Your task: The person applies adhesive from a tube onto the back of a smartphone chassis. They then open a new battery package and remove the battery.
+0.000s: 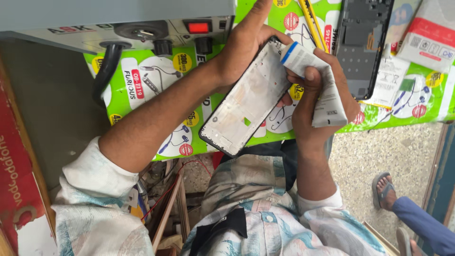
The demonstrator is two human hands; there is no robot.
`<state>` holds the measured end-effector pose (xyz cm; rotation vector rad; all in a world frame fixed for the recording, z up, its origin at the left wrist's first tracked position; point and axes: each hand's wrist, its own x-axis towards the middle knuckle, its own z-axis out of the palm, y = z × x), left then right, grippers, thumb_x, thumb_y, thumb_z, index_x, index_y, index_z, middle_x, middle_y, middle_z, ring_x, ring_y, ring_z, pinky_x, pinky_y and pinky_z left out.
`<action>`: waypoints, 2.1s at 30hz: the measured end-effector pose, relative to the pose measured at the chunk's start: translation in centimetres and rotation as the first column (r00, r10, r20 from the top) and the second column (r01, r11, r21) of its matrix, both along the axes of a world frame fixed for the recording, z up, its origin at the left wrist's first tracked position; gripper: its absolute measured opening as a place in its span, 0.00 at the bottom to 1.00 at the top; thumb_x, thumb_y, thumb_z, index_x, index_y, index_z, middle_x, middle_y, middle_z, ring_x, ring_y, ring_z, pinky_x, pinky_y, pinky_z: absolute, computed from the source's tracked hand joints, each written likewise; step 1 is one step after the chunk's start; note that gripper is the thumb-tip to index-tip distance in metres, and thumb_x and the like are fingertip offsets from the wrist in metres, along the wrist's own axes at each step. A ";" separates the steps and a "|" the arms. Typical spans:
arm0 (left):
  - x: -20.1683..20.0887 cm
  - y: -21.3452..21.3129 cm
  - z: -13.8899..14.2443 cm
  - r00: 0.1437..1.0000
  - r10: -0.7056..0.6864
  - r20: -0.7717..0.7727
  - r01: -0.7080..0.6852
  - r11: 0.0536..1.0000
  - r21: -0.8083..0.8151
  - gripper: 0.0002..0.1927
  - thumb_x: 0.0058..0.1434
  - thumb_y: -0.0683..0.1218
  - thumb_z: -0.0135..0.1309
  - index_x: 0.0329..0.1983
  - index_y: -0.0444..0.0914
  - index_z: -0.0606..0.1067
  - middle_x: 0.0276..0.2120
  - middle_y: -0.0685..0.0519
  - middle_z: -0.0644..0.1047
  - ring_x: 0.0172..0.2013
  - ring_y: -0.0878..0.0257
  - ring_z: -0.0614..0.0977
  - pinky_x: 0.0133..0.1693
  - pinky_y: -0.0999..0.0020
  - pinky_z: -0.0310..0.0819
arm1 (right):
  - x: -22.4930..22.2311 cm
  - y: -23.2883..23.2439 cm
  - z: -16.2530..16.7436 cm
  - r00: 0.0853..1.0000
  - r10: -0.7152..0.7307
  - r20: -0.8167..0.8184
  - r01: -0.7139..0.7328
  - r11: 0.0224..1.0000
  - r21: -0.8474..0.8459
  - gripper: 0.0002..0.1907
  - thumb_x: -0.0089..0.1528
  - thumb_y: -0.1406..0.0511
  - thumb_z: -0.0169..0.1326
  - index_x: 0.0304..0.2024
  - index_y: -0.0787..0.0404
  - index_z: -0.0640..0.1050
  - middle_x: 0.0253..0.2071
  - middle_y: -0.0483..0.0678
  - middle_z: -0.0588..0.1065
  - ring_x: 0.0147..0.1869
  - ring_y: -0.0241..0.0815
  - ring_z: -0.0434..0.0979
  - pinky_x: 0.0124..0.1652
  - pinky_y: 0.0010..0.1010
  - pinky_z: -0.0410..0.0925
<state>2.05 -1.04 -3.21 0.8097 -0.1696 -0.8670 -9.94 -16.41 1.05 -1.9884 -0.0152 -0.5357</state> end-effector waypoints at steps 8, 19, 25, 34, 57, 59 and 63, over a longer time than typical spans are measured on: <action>0.0 0.1 0.0 0.999 -0.043 0.031 0.044 0.998 -0.038 0.54 0.65 0.79 0.35 0.50 0.23 0.78 0.41 0.41 0.81 0.39 0.59 0.84 0.44 0.64 0.80 | 0.0 0.2 0.5 1.000 -0.004 -0.012 0.004 0.998 -0.063 0.12 0.81 0.67 0.50 0.60 0.73 0.75 0.42 0.55 0.80 0.44 0.38 0.86 0.42 0.24 0.78; 0.0 0.2 1.0 0.990 -0.091 0.107 0.094 0.995 -0.024 0.55 0.63 0.81 0.33 0.51 0.24 0.78 0.39 0.41 0.82 0.37 0.57 0.85 0.42 0.64 0.83 | 0.2 0.3 0.7 1.000 0.024 -0.002 -0.024 1.000 -0.010 0.14 0.81 0.64 0.51 0.56 0.74 0.75 0.42 0.54 0.80 0.42 0.36 0.84 0.43 0.24 0.78; -0.1 0.1 1.3 0.996 -0.063 0.062 0.065 0.997 -0.029 0.54 0.63 0.80 0.34 0.49 0.25 0.78 0.38 0.41 0.82 0.37 0.58 0.85 0.41 0.64 0.83 | 0.2 0.5 0.9 1.000 0.028 0.000 -0.028 0.999 0.026 0.15 0.82 0.63 0.51 0.55 0.74 0.75 0.42 0.53 0.80 0.42 0.35 0.83 0.44 0.24 0.79; -0.1 0.0 0.8 0.997 -0.057 0.051 0.057 0.998 -0.009 0.54 0.64 0.80 0.35 0.48 0.24 0.78 0.38 0.41 0.81 0.37 0.57 0.85 0.42 0.64 0.82 | 0.3 0.5 1.2 0.999 0.034 -0.026 -0.033 0.999 0.036 0.17 0.81 0.63 0.51 0.54 0.75 0.76 0.42 0.53 0.80 0.42 0.35 0.83 0.43 0.24 0.78; 0.0 -0.3 0.6 0.991 -0.015 0.134 0.011 1.000 0.029 0.53 0.65 0.79 0.29 0.47 0.26 0.80 0.37 0.43 0.82 0.36 0.62 0.85 0.42 0.68 0.82 | 0.3 0.7 1.7 0.998 0.067 -0.013 -0.066 0.996 0.064 0.15 0.81 0.66 0.50 0.50 0.77 0.76 0.40 0.52 0.79 0.40 0.36 0.83 0.41 0.22 0.77; -0.1 -0.2 0.6 0.992 -0.011 0.129 0.005 0.999 0.046 0.52 0.66 0.78 0.29 0.47 0.26 0.80 0.37 0.43 0.82 0.36 0.62 0.84 0.42 0.67 0.82 | 0.3 0.7 1.7 0.998 0.066 -0.021 -0.064 0.993 0.102 0.14 0.79 0.65 0.50 0.51 0.76 0.76 0.40 0.52 0.78 0.40 0.35 0.82 0.41 0.23 0.77; -0.2 -0.2 0.6 0.984 0.006 0.179 -0.019 0.997 0.073 0.53 0.67 0.79 0.28 0.47 0.25 0.80 0.38 0.42 0.83 0.38 0.62 0.84 0.45 0.67 0.81 | 0.2 0.5 1.6 0.995 0.092 -0.041 -0.086 0.990 0.116 0.15 0.80 0.65 0.51 0.51 0.77 0.76 0.38 0.52 0.79 0.38 0.34 0.82 0.36 0.21 0.75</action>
